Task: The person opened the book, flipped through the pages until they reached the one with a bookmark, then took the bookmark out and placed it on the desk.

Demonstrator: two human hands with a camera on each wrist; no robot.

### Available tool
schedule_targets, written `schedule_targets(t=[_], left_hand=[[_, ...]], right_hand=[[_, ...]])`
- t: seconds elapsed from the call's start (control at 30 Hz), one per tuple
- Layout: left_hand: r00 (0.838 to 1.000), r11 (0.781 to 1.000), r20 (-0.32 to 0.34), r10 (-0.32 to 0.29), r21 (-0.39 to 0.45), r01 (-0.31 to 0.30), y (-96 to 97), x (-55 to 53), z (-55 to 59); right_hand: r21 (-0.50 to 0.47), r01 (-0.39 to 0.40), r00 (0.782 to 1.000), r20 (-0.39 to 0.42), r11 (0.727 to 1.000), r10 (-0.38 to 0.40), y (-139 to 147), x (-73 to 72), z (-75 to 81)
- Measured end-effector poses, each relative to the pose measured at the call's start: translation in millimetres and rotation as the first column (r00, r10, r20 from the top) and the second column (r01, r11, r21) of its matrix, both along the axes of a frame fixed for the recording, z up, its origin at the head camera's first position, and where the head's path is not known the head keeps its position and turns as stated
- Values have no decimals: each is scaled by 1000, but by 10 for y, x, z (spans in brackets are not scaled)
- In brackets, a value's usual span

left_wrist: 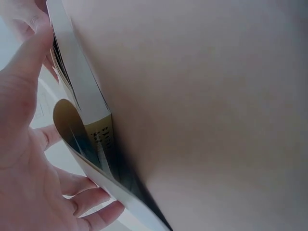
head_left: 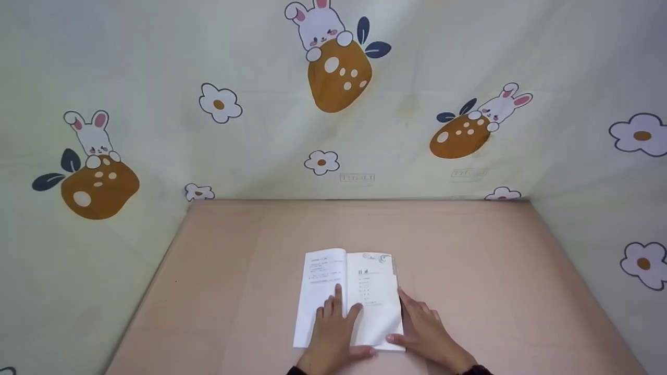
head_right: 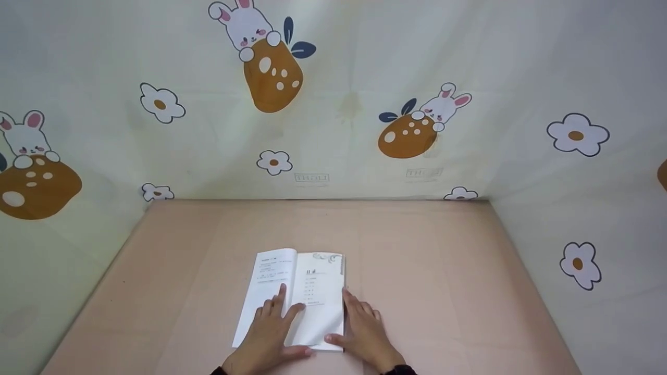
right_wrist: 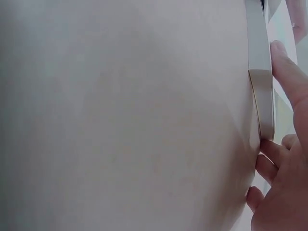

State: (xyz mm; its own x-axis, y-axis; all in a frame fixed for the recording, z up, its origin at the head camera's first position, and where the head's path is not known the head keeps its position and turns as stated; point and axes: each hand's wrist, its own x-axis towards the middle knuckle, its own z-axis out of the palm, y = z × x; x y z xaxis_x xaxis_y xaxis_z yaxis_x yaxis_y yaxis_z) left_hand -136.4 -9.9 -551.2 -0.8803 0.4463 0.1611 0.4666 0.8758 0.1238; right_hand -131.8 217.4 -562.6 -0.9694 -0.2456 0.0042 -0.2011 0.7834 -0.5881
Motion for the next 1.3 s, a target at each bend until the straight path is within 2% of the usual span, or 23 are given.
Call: schedule_targets(t=[0.07,0.13,0.37,0.53,0.77,1.0,1.07,1.3], left_hand=[[1000,1000,-17,7,-9,-7,-3,-1,-5],[1000,1000,-6,6,3,-6,-8,0,-3],[997,998,82,-12,66,7,-24,-13,38],[997,997,73,-18,74,12,-28,-17,40],[1000,999,2,6,45,-6,-16,2,35],[998,999,54,28,39,-30,10,-14,65],[999,999,44,28,32,-30,13,-20,67],[995,998,88,48,34,-51,29,-30,48]], right_hand=[[12,3,1000,-10,1000,-3,-20,-3,-10],[20,10,1000,-21,1000,-9,-38,-7,-19],[70,11,999,-39,997,-8,-68,-23,-18],[93,15,999,-40,996,-11,-73,-10,-8],[107,13,999,-49,994,-7,-76,5,-10],[140,-10,998,-61,990,19,-52,-11,-9],[142,-23,997,-76,990,34,-40,-15,-9],[122,-55,995,-72,991,64,-14,-6,-10]])
